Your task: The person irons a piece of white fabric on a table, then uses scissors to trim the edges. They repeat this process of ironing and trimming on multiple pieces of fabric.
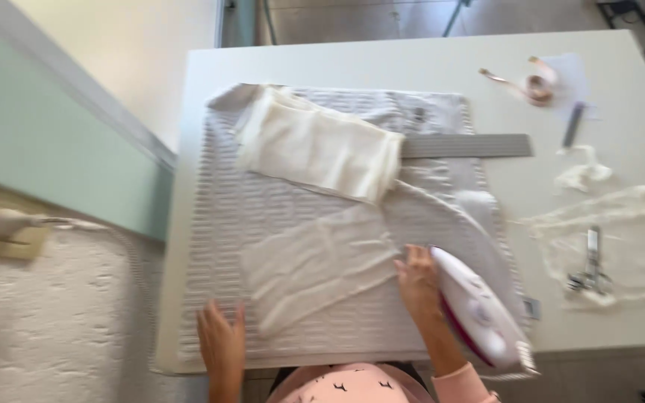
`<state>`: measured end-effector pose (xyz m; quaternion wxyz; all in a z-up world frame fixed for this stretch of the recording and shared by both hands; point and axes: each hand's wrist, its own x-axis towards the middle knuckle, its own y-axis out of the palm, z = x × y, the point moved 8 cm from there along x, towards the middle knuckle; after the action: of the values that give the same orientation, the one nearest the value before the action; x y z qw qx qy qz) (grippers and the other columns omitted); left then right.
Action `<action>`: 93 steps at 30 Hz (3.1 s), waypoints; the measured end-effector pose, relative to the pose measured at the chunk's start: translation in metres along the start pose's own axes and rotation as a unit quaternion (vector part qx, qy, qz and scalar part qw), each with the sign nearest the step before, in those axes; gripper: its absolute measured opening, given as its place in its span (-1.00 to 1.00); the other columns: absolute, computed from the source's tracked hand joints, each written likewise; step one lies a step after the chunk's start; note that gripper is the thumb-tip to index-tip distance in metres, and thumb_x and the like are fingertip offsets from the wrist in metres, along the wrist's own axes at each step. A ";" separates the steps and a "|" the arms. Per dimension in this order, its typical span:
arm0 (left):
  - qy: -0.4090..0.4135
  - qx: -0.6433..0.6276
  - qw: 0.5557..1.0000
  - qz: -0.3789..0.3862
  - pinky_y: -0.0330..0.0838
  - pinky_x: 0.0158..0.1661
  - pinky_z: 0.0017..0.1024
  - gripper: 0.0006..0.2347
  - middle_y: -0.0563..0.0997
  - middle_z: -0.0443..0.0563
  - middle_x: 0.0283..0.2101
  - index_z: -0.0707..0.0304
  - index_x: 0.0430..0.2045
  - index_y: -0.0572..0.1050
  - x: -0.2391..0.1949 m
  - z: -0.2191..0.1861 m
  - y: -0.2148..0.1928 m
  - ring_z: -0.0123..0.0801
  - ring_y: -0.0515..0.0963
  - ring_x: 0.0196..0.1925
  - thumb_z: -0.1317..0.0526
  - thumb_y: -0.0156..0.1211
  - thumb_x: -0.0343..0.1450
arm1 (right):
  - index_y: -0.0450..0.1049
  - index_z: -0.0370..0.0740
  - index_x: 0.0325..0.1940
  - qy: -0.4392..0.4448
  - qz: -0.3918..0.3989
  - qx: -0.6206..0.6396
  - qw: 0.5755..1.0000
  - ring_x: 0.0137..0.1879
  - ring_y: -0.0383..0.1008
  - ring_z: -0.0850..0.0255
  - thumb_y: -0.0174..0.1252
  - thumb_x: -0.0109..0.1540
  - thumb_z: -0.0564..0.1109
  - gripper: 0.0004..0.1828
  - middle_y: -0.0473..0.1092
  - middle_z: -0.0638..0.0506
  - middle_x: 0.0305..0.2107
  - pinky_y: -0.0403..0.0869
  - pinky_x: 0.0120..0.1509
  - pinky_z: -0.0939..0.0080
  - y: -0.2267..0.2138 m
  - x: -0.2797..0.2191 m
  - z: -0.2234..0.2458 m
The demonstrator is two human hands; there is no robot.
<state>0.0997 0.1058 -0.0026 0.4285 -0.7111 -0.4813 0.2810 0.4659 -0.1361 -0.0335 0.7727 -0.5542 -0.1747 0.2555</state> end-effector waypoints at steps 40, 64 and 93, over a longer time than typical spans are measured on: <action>-0.083 -0.358 0.928 0.069 0.38 -0.36 -0.56 -0.71 0.52 -0.15 -0.03 0.16 -0.13 0.61 0.005 0.036 -0.010 -0.52 0.37 -0.44 0.53 0.22 0.35 | 0.46 -0.07 0.19 0.110 0.085 0.346 0.928 -0.45 0.53 0.32 0.32 0.13 -0.26 -0.47 0.58 0.02 -0.39 0.62 -0.40 0.36 -0.034 -0.052 0.052; 0.351 -0.023 0.936 -0.009 0.06 0.38 -0.04 -0.63 0.43 0.01 0.15 0.10 0.15 0.41 -0.062 -0.152 0.065 -0.12 0.31 0.31 0.36 0.09 0.42 | 0.43 -0.14 0.31 0.142 0.099 0.019 0.985 -0.24 0.55 0.08 0.42 0.05 0.04 -0.25 0.54 -0.16 -0.18 0.52 -0.17 0.08 -0.142 -0.069 -0.103; 0.309 0.106 0.944 0.051 -0.29 0.44 0.16 -0.49 -0.05 -0.05 0.58 -0.06 0.48 0.03 0.032 -0.046 0.066 0.01 -0.10 0.58 -0.03 -0.31 0.56 | 0.34 -0.18 -0.06 0.088 0.097 0.059 0.990 -0.22 0.63 -0.22 0.04 0.30 0.37 -0.44 0.51 -0.32 -0.43 0.61 -0.22 -0.08 0.003 -0.093 0.162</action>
<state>0.1787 0.1089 -0.0388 0.6143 -0.7371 -0.2555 0.1186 0.3010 -0.0656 0.0176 0.7879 -0.5426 -0.0361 0.2889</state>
